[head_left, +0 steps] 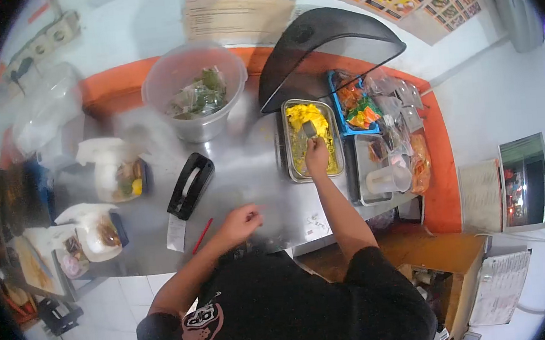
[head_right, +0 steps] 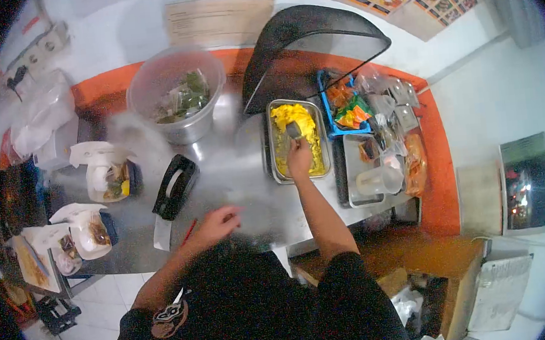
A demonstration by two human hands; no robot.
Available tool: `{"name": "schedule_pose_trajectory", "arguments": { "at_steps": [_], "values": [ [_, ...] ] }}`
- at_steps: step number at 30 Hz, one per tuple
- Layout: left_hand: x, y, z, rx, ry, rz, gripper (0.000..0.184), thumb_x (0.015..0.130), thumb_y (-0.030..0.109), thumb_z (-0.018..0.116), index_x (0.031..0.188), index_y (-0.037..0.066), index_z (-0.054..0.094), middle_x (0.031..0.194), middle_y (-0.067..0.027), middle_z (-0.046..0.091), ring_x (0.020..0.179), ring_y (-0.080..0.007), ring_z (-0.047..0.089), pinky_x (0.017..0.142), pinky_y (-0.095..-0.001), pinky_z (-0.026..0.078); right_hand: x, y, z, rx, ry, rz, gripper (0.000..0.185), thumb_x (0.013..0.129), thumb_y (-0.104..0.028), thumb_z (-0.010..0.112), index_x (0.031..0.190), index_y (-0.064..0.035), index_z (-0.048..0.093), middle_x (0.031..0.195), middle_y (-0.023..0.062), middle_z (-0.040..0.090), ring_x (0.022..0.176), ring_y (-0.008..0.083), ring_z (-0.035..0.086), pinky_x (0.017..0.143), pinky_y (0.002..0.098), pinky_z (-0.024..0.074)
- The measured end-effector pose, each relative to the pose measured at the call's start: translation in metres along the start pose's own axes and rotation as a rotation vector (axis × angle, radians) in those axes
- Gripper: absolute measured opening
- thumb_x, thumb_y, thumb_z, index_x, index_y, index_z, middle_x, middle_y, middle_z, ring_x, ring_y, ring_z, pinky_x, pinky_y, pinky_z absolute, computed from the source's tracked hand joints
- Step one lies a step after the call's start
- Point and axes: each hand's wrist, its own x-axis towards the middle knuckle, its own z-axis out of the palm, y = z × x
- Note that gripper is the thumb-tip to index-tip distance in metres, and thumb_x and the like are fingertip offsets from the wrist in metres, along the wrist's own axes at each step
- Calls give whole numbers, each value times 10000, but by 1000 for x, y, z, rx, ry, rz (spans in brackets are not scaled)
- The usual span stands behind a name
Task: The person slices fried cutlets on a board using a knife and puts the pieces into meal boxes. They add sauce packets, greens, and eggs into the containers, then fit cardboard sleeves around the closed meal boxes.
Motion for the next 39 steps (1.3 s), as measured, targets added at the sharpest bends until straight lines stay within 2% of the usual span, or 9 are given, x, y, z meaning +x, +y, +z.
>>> {"name": "schedule_pose_trajectory", "arguments": {
  "at_steps": [1,4,10,15,20,30,33,37,39],
  "values": [
    [25,-1,13,-28,-39,-45,370,910,169,611,1251,31,572,808,-41,630,658,-95,581,569,-267,489,12,5,8,-88,-26,20,175,914,-207,603,956,-38,607,879,205,653,772,420,626,663,474,492],
    [86,22,45,147,41,-57,507,889,207,630,1334,22,471,860,-144,667,683,-251,646,609,-373,526,33,2,27,-210,49,-138,192,909,-213,590,999,-43,592,891,183,638,747,417,627,661,495,498],
    [201,-30,92,334,293,23,640,875,210,593,1420,-18,348,954,-290,658,854,-465,641,776,-522,507,51,9,52,-426,-310,-33,208,886,-219,546,1002,-58,608,866,212,668,797,400,673,697,506,539],
    [205,-17,93,320,350,-88,647,850,158,578,1416,-60,352,1100,-317,620,997,-456,615,895,-505,482,69,18,55,-345,-453,-83,221,824,-193,605,968,-35,658,898,244,683,849,405,676,725,488,546],
    [220,-52,97,276,419,24,607,853,133,564,1398,-65,383,1185,-334,572,1041,-441,601,923,-478,473,120,29,40,-87,-667,-99,221,827,-215,648,886,-8,698,778,209,679,781,353,676,714,414,523],
    [200,-7,96,254,402,-10,607,858,120,591,1418,18,381,1043,-266,652,851,-406,658,781,-459,528,90,45,-25,-46,-892,-250,189,853,-187,645,856,1,668,748,167,669,694,250,655,662,379,494],
    [205,-24,97,264,399,-7,646,880,97,557,1477,104,309,870,-195,686,678,-245,677,633,-392,546,86,43,-37,60,-705,-98,226,852,-252,651,896,-31,666,819,209,669,798,378,658,714,451,512],
    [207,-29,99,213,365,20,642,902,121,550,1488,128,287,841,-155,682,635,-207,652,579,-374,538,86,31,-27,-44,-295,-145,189,893,-226,615,907,-38,607,836,208,669,782,418,640,675,520,493],
    [205,-27,100,183,350,35,639,911,126,547,1492,136,280,829,-135,674,621,-192,637,552,-361,537,81,37,-10,-150,-271,-163,182,888,-217,614,907,-36,599,801,205,669,757,408,649,654,499,504]
  ]
}}
